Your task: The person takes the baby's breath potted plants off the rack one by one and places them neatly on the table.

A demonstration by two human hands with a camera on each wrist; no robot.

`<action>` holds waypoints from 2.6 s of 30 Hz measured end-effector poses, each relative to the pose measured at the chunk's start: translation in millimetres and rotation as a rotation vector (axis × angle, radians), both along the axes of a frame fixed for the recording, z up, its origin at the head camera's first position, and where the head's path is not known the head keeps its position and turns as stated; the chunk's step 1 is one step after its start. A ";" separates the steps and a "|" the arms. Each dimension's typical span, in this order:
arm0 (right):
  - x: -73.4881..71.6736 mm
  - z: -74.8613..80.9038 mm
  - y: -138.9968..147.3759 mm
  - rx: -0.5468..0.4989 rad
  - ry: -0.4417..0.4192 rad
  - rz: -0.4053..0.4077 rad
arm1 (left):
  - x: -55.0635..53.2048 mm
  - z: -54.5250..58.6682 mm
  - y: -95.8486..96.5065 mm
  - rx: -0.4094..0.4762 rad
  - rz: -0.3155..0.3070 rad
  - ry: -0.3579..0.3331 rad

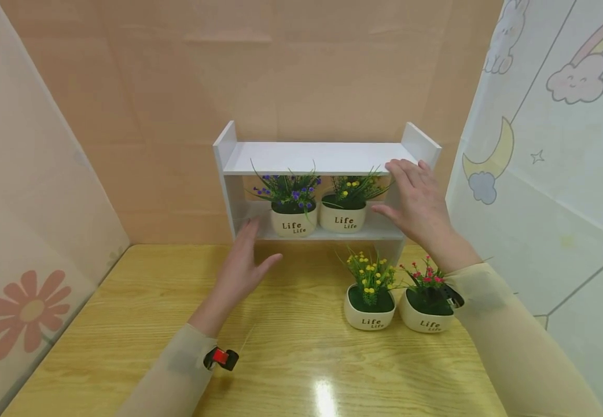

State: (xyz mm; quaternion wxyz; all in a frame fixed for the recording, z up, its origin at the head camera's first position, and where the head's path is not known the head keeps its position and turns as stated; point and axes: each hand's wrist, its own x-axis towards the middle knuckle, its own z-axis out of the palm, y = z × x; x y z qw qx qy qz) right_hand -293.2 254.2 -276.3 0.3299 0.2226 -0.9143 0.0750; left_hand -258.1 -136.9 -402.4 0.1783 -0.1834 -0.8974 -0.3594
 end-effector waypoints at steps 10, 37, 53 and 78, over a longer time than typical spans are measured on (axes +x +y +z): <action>-1.2 -2.2 -0.1 -0.006 0.028 0.018 | -27.1 25.6 14.1 0.060 0.022 -0.057; -0.8 -4.2 -0.1 -0.005 0.035 0.022 | -55.9 47.3 35.9 0.150 0.018 -0.206; 0.5 -3.7 -0.4 0.001 0.057 0.025 | -61.4 47.9 38.2 0.198 -0.011 -0.207; 0.1 -5.0 -0.7 0.002 0.056 0.022 | -43.7 48.1 32.6 0.256 0.007 -0.189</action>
